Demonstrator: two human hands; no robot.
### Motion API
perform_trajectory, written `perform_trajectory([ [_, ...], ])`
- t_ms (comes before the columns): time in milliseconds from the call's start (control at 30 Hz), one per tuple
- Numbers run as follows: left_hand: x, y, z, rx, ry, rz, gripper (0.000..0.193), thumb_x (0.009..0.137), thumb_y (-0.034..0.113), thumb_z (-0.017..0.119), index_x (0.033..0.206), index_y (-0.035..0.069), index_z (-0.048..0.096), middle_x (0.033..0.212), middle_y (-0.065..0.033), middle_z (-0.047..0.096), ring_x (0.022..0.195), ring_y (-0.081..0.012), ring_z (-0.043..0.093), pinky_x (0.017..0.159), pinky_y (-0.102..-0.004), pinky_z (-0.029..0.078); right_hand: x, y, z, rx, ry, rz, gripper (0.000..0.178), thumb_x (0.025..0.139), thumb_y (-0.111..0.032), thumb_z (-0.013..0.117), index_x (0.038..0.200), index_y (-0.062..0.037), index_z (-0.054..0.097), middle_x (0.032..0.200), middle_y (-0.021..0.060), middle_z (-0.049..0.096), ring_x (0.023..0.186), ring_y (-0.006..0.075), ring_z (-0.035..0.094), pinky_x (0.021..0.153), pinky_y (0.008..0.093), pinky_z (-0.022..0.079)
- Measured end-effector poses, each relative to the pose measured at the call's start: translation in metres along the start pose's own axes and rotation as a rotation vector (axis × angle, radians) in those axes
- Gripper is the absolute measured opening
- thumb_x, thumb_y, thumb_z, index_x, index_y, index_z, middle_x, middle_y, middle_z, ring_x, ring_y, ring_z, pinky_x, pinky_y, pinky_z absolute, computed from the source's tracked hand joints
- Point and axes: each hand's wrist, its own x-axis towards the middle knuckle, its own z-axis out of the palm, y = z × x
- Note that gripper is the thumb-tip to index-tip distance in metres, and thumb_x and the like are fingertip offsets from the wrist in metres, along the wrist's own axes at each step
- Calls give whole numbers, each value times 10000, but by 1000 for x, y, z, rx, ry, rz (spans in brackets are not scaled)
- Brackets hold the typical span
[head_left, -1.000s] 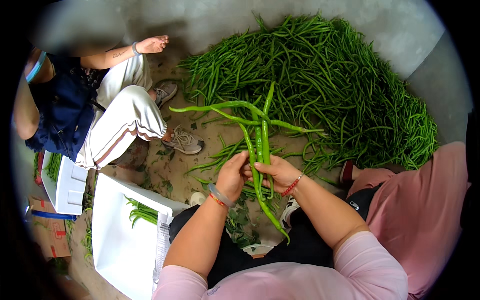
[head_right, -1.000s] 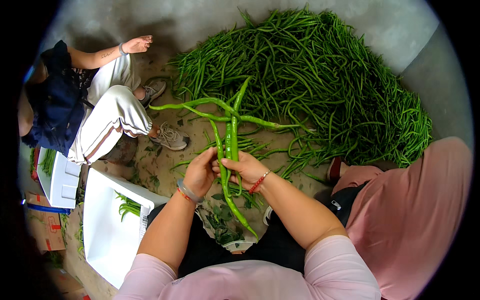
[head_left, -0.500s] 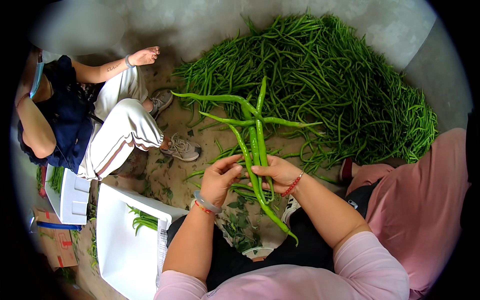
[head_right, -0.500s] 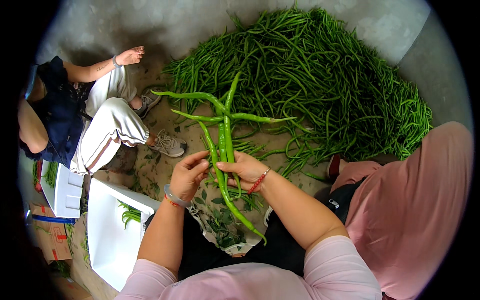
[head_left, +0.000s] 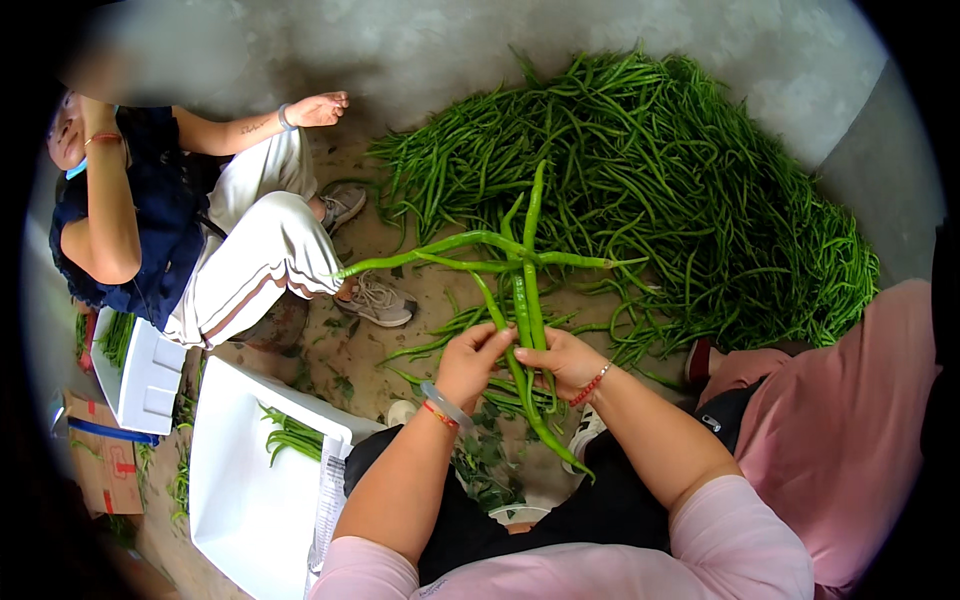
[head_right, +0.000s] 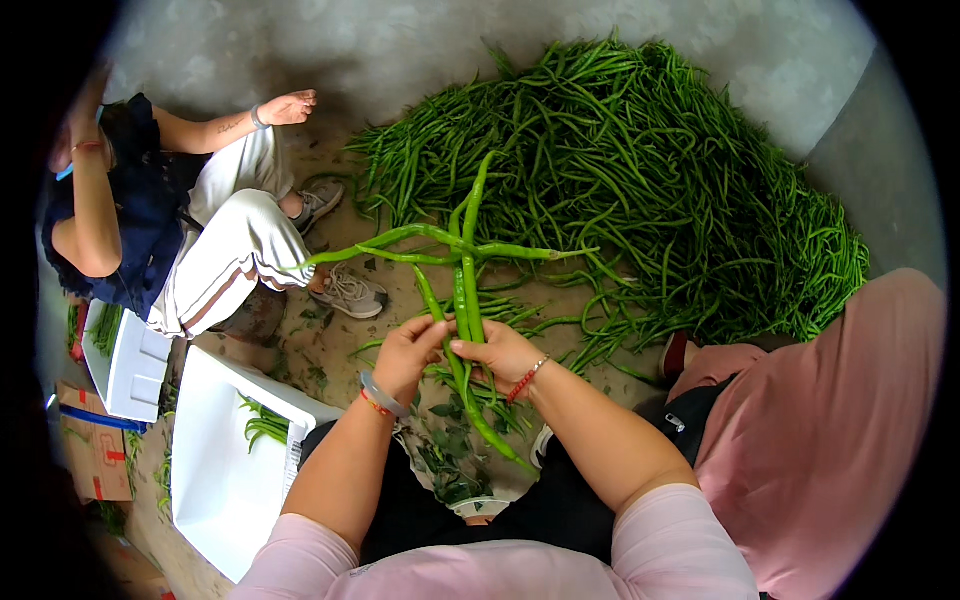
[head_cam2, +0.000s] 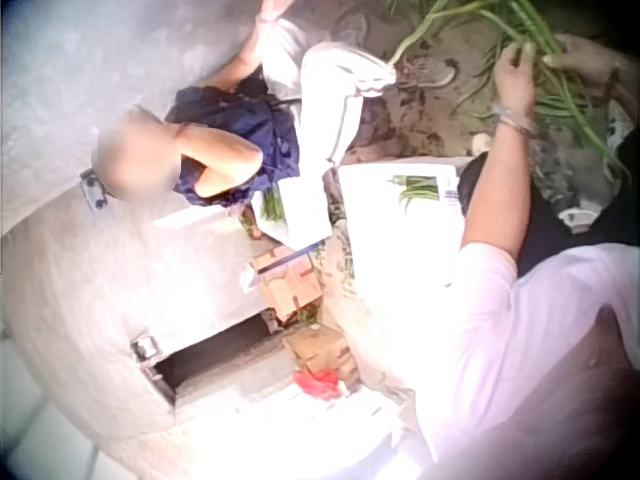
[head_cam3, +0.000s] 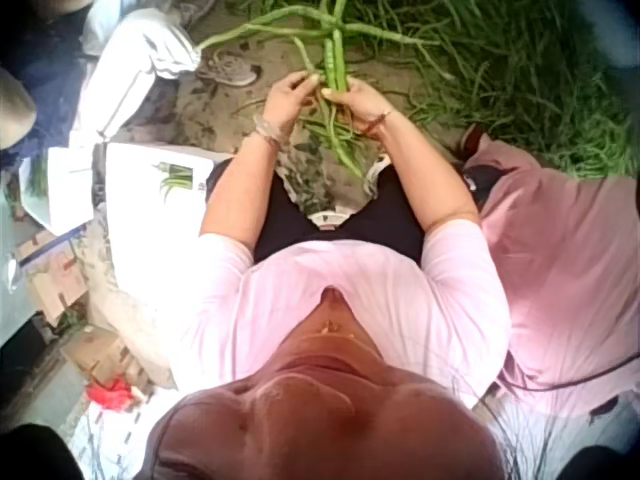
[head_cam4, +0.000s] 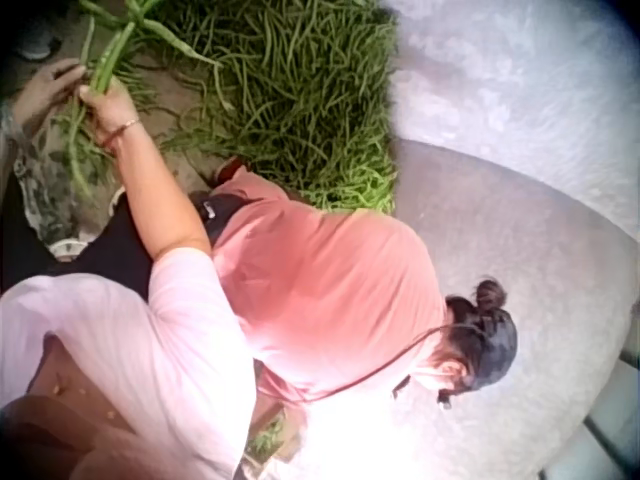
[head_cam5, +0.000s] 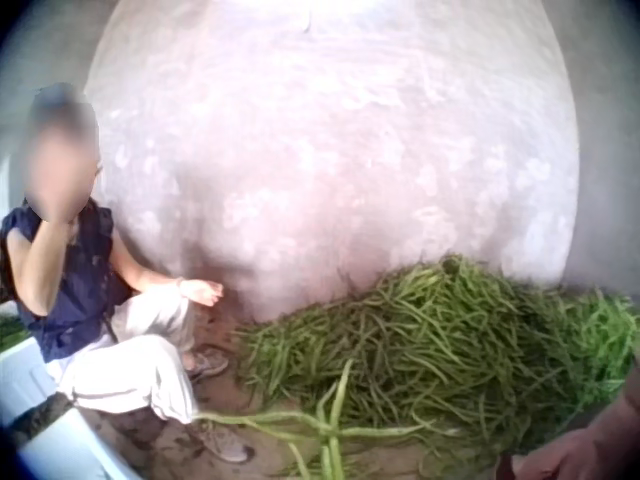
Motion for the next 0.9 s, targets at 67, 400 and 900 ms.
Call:
perform_trajectory([
  [67,3,-6,-5,-137,22,-71,205,808,212,448,903,34,487,750,-19,520,661,-118,514,586,-244,426,2,4,-1,20,83,10,247,766,-76,502,1004,-54,438,821,31,515,702,132,524,602,246,444],
  [400,10,-8,-26,-479,68,-370,221,828,179,386,964,15,445,719,-38,446,566,-128,410,484,-243,399,41,18,-68,941,515,372,148,784,-65,457,851,23,358,698,88,491,547,162,531,467,231,479],
  [900,8,17,-41,-611,235,277,154,827,177,416,957,101,448,890,-32,506,856,-181,492,792,-420,380,4,12,-22,498,13,328,135,761,-77,486,890,-35,481,812,72,543,697,159,550,596,276,487],
])
